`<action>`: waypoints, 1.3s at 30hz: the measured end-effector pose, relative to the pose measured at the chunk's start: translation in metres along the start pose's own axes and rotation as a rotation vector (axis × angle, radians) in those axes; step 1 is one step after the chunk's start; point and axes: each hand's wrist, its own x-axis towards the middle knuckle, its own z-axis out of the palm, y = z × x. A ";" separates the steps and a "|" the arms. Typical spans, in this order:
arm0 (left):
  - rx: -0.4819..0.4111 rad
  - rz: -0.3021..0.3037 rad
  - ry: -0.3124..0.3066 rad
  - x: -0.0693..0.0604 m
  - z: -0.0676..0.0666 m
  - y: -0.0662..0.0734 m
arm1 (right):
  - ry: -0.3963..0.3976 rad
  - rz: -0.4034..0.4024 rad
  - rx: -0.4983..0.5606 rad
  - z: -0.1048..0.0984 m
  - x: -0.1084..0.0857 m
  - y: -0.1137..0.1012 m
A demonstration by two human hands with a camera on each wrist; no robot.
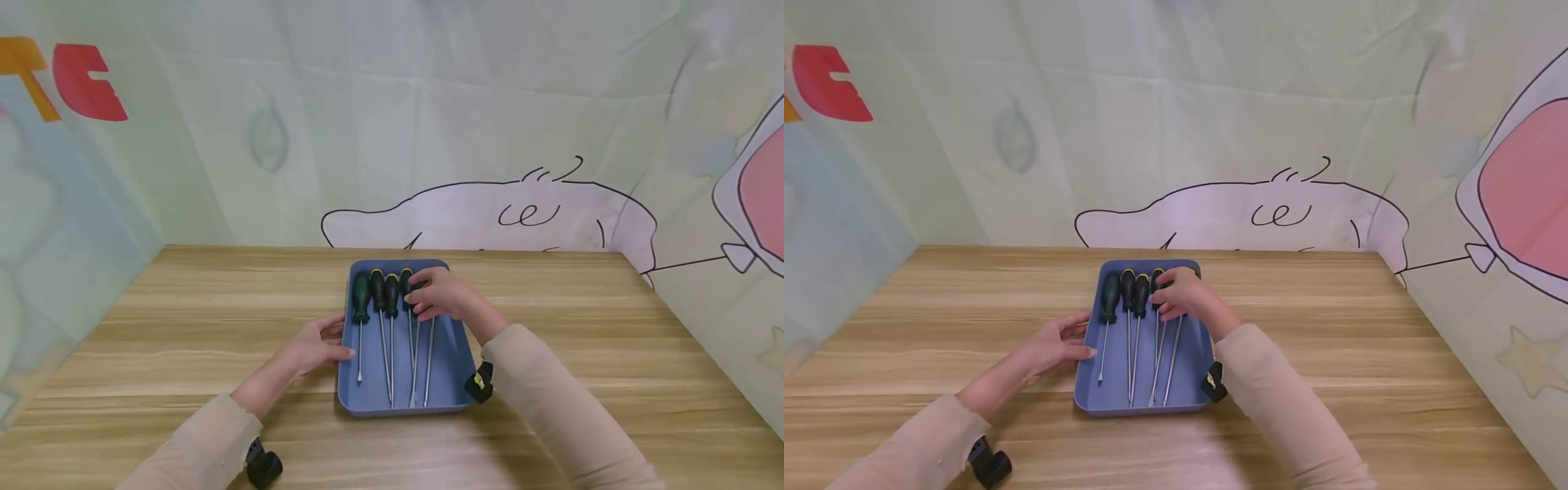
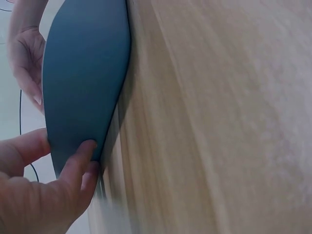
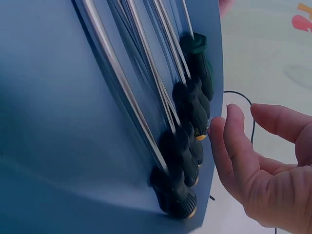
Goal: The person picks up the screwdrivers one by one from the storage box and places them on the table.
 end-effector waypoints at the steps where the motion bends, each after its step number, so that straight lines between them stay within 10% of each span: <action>1: 0.001 -0.002 0.002 0.001 0.000 0.000 | -0.001 0.003 0.010 0.001 0.001 0.000; 27: -0.035 0.004 0.004 -0.001 0.002 0.000 | 0.073 0.037 0.012 0.025 0.020 0.003; 39: -0.041 0.004 0.005 -0.001 0.003 0.001 | 0.155 -0.008 -0.142 0.037 0.024 0.003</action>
